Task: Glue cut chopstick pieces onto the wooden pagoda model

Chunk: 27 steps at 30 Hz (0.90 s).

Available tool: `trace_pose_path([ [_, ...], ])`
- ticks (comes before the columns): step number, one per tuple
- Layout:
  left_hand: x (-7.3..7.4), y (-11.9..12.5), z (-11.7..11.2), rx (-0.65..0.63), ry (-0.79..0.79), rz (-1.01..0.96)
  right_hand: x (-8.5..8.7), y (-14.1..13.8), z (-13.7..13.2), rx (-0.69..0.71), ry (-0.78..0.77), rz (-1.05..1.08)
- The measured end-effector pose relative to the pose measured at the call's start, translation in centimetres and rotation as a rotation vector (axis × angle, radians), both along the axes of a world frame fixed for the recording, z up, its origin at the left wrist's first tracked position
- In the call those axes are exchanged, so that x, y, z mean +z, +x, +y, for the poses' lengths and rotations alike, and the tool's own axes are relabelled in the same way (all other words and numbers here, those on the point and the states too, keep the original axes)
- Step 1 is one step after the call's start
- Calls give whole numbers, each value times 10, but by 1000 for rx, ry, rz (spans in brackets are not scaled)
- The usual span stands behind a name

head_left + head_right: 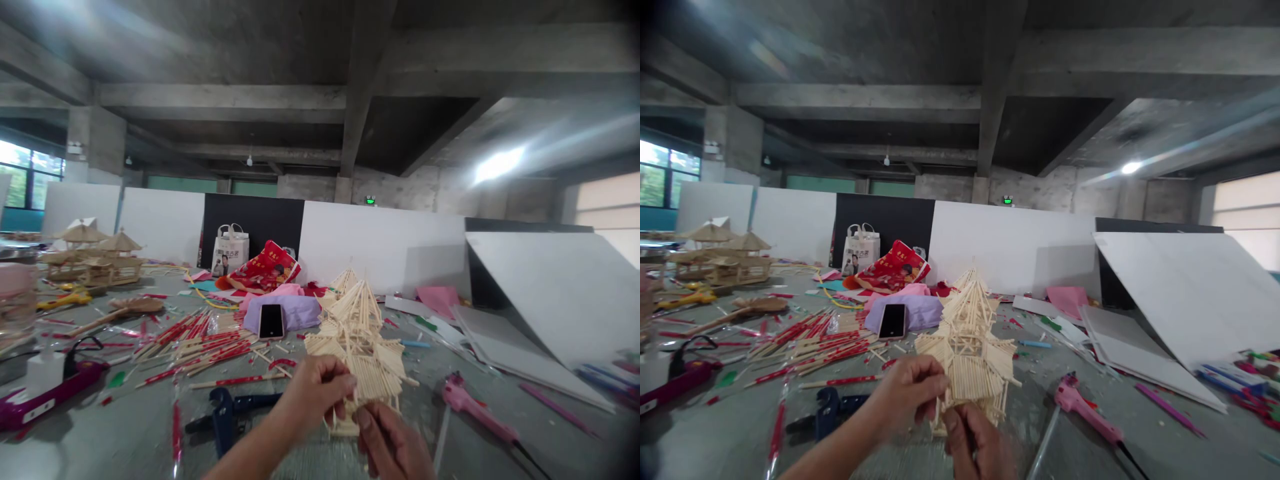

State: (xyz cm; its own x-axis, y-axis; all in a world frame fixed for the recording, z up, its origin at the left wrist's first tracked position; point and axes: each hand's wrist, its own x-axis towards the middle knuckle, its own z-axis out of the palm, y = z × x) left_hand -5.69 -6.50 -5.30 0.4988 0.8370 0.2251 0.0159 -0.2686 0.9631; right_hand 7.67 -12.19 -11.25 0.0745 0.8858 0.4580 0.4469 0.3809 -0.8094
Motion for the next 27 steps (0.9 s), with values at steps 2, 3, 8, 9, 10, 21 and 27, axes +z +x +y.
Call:
trace_pose_path([
  [2,15,0,6,53,88,65,3,1,1,-19,30,-8],
  [3,22,0,9,69,122,97,5,0,1,-25,32,-1],
  [8,28,10,26,106,162,173,24,-4,12,1,-27,162],
  [9,25,13,30,118,170,182,28,-5,15,4,-29,190],
  [10,23,15,34,138,183,195,32,-6,19,6,-35,215],
  [21,41,9,40,420,416,379,40,-14,42,-57,-44,209],
  [27,46,5,43,396,434,396,65,16,31,-404,229,-468],
])
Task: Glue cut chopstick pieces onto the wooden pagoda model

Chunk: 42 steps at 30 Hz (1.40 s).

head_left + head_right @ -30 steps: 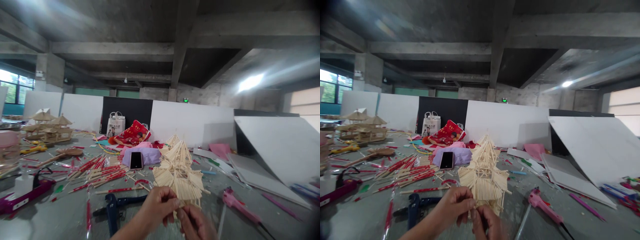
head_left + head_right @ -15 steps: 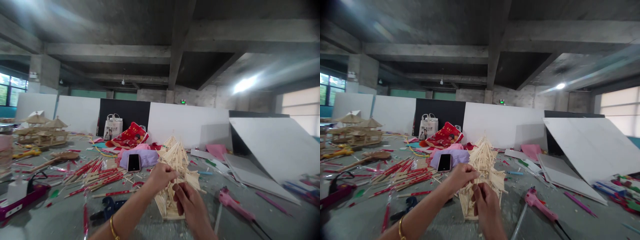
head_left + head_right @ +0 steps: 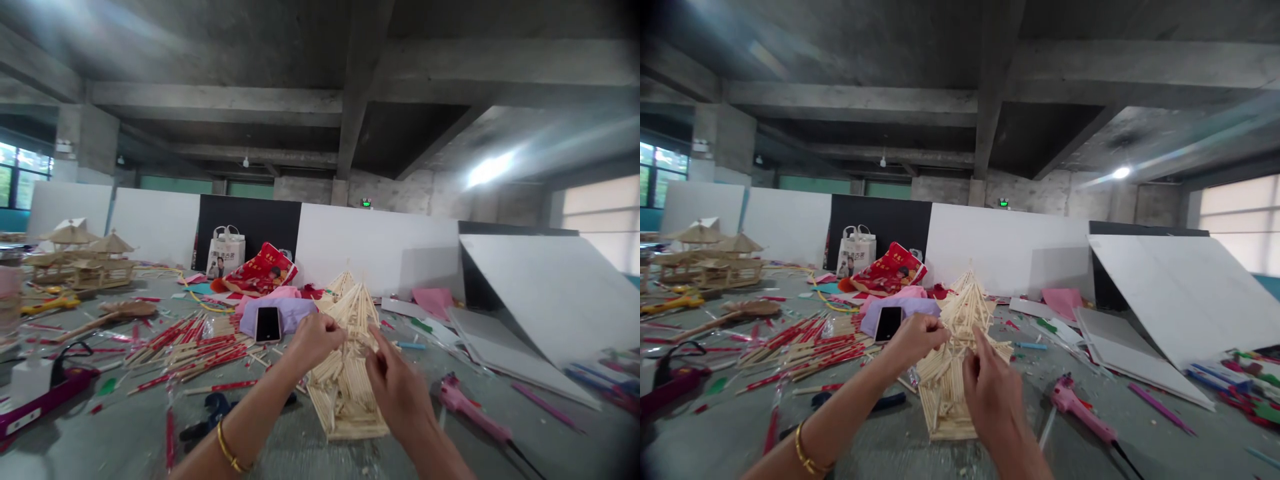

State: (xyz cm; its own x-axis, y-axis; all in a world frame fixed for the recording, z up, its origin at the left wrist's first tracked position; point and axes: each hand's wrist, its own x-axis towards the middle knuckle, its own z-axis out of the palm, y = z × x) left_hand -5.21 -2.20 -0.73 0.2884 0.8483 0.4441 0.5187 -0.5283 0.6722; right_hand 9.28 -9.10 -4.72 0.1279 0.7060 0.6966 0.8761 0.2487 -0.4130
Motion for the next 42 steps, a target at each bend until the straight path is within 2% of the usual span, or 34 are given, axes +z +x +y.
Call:
trace_pose_path([
  [2,2,3,0,-18,11,2,9,6,-1,-4,-28,-75],
  [4,3,7,0,-25,37,22,12,6,-3,27,-19,-88],
  [8,0,15,1,-8,93,70,-4,-2,-8,97,-81,6],
  [10,-2,18,2,1,114,90,-14,-6,-8,188,-162,151],
  [14,-3,21,2,61,127,143,-23,-12,4,405,-373,597],
  [16,-1,22,1,77,124,169,-23,-14,11,447,-412,744],
  [19,1,23,0,74,118,200,-21,-17,17,458,-403,837],
  [34,3,21,8,90,125,280,-18,-20,25,510,-442,913],
  [42,5,20,5,104,131,292,-14,-20,25,485,-455,899],
])
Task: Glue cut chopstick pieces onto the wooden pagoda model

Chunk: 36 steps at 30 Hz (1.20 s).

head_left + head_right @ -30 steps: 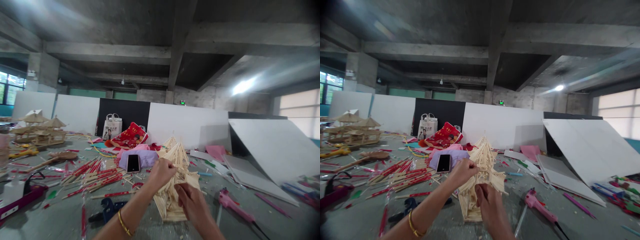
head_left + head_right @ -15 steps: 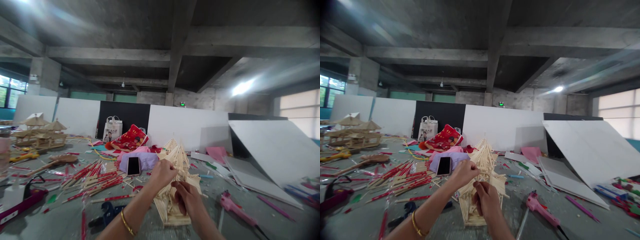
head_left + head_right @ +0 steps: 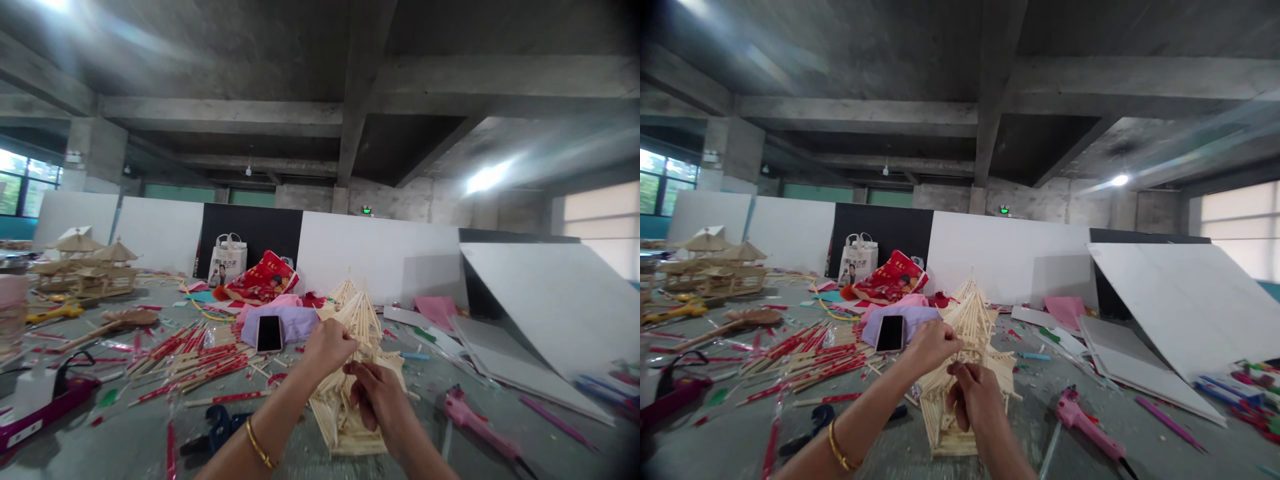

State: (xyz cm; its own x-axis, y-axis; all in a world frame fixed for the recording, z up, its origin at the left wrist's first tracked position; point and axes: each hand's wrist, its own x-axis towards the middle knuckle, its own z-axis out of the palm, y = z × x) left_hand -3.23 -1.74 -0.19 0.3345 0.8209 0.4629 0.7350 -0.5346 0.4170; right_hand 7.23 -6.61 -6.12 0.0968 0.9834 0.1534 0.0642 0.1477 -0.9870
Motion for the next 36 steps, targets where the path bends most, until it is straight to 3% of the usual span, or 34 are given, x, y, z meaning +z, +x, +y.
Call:
trace_pose_path([
  [28,1,-2,-1,-51,-48,-126,-1,7,2,-1,-2,0],
  [36,-7,1,-7,-134,-202,-323,2,4,0,-18,4,-21],
])
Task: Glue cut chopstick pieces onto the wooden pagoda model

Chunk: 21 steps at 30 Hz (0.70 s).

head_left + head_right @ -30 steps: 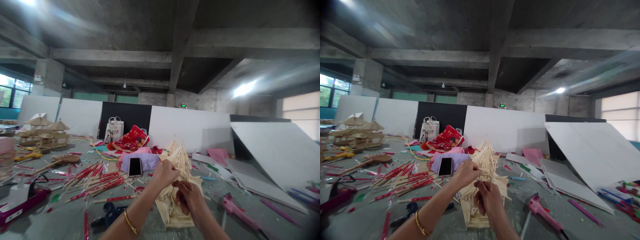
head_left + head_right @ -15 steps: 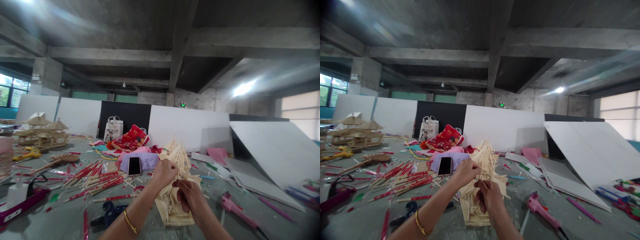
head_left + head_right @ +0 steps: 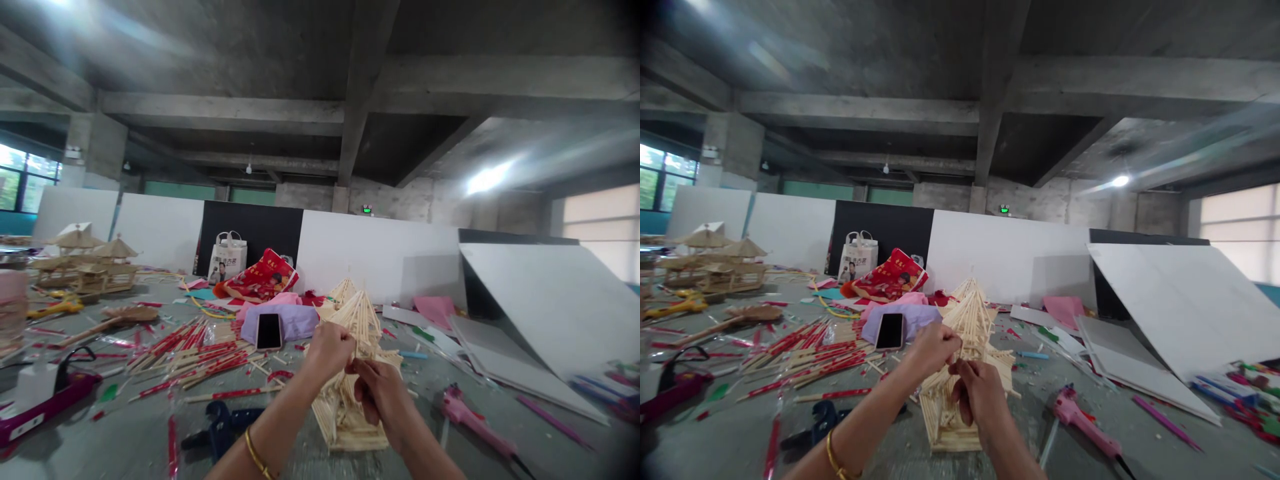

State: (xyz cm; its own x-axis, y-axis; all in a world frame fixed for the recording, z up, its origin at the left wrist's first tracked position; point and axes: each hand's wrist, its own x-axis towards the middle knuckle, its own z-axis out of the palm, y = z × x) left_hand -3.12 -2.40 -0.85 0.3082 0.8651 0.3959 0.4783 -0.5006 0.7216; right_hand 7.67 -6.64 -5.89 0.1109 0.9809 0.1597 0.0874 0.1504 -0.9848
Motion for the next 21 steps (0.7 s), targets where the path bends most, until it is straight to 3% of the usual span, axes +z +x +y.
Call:
trace_pose_path([
  [11,-7,8,-7,-171,-474,-375,3,-1,-4,-8,5,-14],
  [21,-9,8,-4,-243,-594,-524,0,0,-1,-10,10,-24],
])
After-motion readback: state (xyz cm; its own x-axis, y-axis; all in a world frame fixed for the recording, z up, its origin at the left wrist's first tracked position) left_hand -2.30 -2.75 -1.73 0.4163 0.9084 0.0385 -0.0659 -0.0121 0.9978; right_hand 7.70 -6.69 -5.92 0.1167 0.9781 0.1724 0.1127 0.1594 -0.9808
